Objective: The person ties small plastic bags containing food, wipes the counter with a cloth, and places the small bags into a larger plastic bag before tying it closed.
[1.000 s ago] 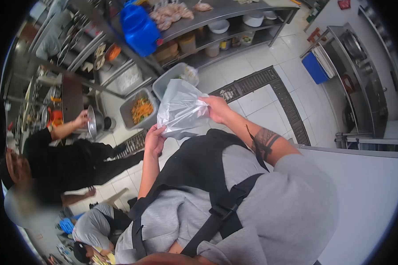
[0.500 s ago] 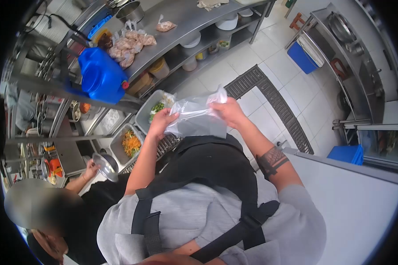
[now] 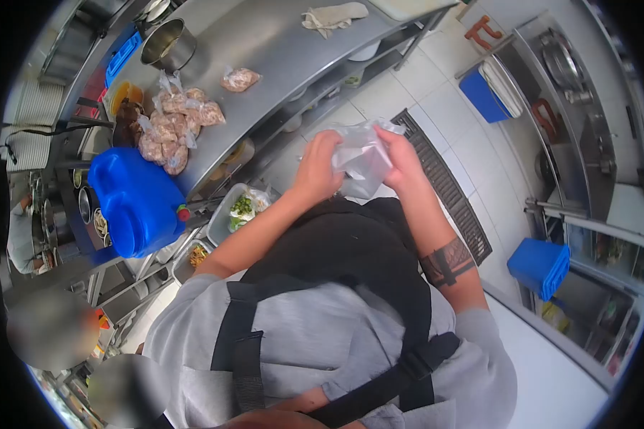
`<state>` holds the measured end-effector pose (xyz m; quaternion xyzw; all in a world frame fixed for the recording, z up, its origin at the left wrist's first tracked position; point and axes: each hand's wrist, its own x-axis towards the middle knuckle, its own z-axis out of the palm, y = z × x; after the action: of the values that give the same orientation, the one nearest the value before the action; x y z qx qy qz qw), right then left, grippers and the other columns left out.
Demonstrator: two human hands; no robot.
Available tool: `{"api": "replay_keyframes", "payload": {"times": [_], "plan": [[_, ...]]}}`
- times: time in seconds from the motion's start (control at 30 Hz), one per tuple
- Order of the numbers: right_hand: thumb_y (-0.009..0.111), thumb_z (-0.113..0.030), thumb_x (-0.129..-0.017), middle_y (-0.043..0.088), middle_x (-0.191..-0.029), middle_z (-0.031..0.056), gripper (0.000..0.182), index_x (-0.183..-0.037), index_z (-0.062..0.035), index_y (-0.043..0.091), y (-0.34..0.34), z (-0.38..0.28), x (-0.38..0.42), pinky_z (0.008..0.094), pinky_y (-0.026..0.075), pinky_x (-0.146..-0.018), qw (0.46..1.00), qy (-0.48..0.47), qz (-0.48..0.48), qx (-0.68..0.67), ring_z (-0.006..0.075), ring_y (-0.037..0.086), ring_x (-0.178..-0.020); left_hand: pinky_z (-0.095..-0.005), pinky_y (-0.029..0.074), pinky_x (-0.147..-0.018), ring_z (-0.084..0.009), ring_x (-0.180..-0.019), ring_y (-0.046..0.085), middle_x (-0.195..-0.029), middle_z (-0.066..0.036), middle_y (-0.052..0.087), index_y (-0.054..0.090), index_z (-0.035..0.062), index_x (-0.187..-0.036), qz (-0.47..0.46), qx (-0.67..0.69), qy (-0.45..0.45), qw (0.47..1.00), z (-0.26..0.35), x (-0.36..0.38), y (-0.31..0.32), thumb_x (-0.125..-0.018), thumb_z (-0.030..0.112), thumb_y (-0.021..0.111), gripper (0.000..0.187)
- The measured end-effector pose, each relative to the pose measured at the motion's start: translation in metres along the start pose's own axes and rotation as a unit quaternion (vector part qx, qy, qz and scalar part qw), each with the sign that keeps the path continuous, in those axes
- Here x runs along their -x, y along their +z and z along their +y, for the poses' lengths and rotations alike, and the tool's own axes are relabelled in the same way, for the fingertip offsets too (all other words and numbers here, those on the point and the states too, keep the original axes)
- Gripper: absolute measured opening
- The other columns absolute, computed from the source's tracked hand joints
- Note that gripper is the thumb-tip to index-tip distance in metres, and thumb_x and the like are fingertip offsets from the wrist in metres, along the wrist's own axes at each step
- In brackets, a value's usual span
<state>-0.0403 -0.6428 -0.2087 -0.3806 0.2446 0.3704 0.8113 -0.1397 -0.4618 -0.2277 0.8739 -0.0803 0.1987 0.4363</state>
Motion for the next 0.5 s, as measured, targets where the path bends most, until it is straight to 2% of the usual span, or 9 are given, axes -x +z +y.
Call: {"api": "replay_keyframes", "payload": {"times": [0.03,0.07,0.17,0.23,0.27,0.33,0.37,0.43,0.5], "plan": [[0.060,-0.026,-0.103,0.070,-0.106,0.0147,0.029,-0.117,-0.0006,0.063,0.006,-0.012,-0.001,0.0421,0.057,-0.090,1.000,-0.021,0.023,-0.004,0.0270,0.070,-0.097,-0.0441,0.049,-0.094,-0.0377,-0.116,0.056,-0.118,-0.016,0.058,0.056,0.0039,-0.122,0.005,0.090,-0.056,0.994,-0.008,-0.012,0.005,-0.072,0.001,0.067,0.052],[0.059,-0.030,-0.104,0.067,-0.116,0.0166,0.035,-0.121,0.0001,0.061,0.004,-0.026,-0.007,0.0431,0.053,-0.099,0.999,-0.043,0.003,0.000,0.0281,0.067,-0.108,-0.0441,0.049,-0.094,-0.0377,-0.116,0.056,-0.118,-0.016,0.058,0.056,0.0039,-0.122,0.011,0.085,-0.066,0.994,-0.011,-0.025,0.003,-0.072,0.001,0.067,0.052],[0.059,-0.033,-0.104,0.063,-0.127,0.0185,0.040,-0.124,0.0020,0.058,0.016,-0.066,-0.019,0.0453,0.050,-0.104,0.988,-0.055,-0.087,-0.113,0.0305,0.064,-0.115,-0.0412,0.053,-0.085,-0.0402,-0.107,0.061,-0.114,-0.019,0.060,0.063,0.0028,-0.117,-0.030,0.078,-0.025,0.996,-0.022,-0.063,0.005,-0.074,0.000,0.066,0.043],[0.059,-0.036,-0.104,0.059,-0.130,0.0179,0.043,-0.122,0.0026,0.056,0.001,-0.077,-0.053,0.0463,0.048,-0.105,0.988,-0.047,-0.116,-0.086,0.0300,0.061,-0.117,-0.0406,0.054,-0.079,-0.0347,-0.095,0.066,-0.103,-0.018,0.066,0.070,0.0011,-0.103,-0.024,0.020,-0.038,0.999,-0.039,-0.076,0.020,-0.077,0.001,0.065,0.027],[0.060,-0.034,-0.103,0.061,-0.124,0.0158,0.040,-0.120,0.0021,0.057,-0.028,-0.076,-0.086,0.0443,0.050,-0.100,0.994,-0.031,-0.103,0.015,0.0276,0.062,-0.112,-0.0406,0.054,-0.079,-0.0347,-0.095,0.066,-0.103,-0.018,0.066,0.070,0.0011,-0.103,-0.007,0.005,-0.049,0.999,-0.052,-0.079,0.032,-0.077,0.001,0.065,0.027],[0.064,-0.028,-0.101,0.064,-0.112,0.0112,0.032,-0.116,-0.0002,0.059,-0.060,-0.078,-0.127,0.0393,0.053,-0.090,0.966,0.015,-0.138,0.217,0.0223,0.064,-0.102,-0.0385,0.053,-0.078,-0.0258,-0.085,0.067,-0.091,-0.018,0.069,0.071,-0.0009,-0.099,0.025,0.168,-0.349,0.921,-0.073,-0.085,0.059,-0.080,0.004,0.069,0.019],[0.066,-0.024,-0.100,0.066,-0.107,0.0085,0.027,-0.114,-0.0022,0.060,-0.064,-0.085,-0.137,0.0364,0.055,-0.085,0.928,0.048,-0.187,0.318,0.0193,0.065,-0.097,-0.0385,0.053,-0.078,-0.0258,-0.085,0.067,-0.091,-0.018,0.069,0.071,-0.0009,-0.099,0.052,0.158,-0.357,0.919,-0.067,-0.096,0.059,-0.080,0.004,0.069,0.019],[0.068,-0.022,-0.098,0.066,-0.103,0.0069,0.026,-0.115,-0.0035,0.061,-0.032,-0.104,-0.138,0.0345,0.055,-0.081,0.899,0.083,-0.227,0.366,0.0178,0.066,-0.094,-0.0375,0.052,-0.075,-0.0213,-0.080,0.066,-0.085,-0.018,0.069,0.070,-0.0024,-0.094,0.086,0.078,-0.470,0.875,-0.046,-0.115,0.053,-0.084,0.008,0.072,0.014],[0.070,-0.019,-0.097,0.067,-0.100,0.0052,0.025,-0.115,-0.0047,0.062,0.002,-0.119,-0.138,0.0327,0.055,-0.078,0.869,0.115,-0.257,0.406,0.0162,0.066,-0.091,-0.0383,0.052,-0.074,-0.0224,-0.080,0.067,-0.087,-0.017,0.070,0.070,-0.0018,-0.096,0.087,0.036,-0.474,0.876,-0.032,-0.123,0.051,-0.087,0.013,0.073,0.017]]}}
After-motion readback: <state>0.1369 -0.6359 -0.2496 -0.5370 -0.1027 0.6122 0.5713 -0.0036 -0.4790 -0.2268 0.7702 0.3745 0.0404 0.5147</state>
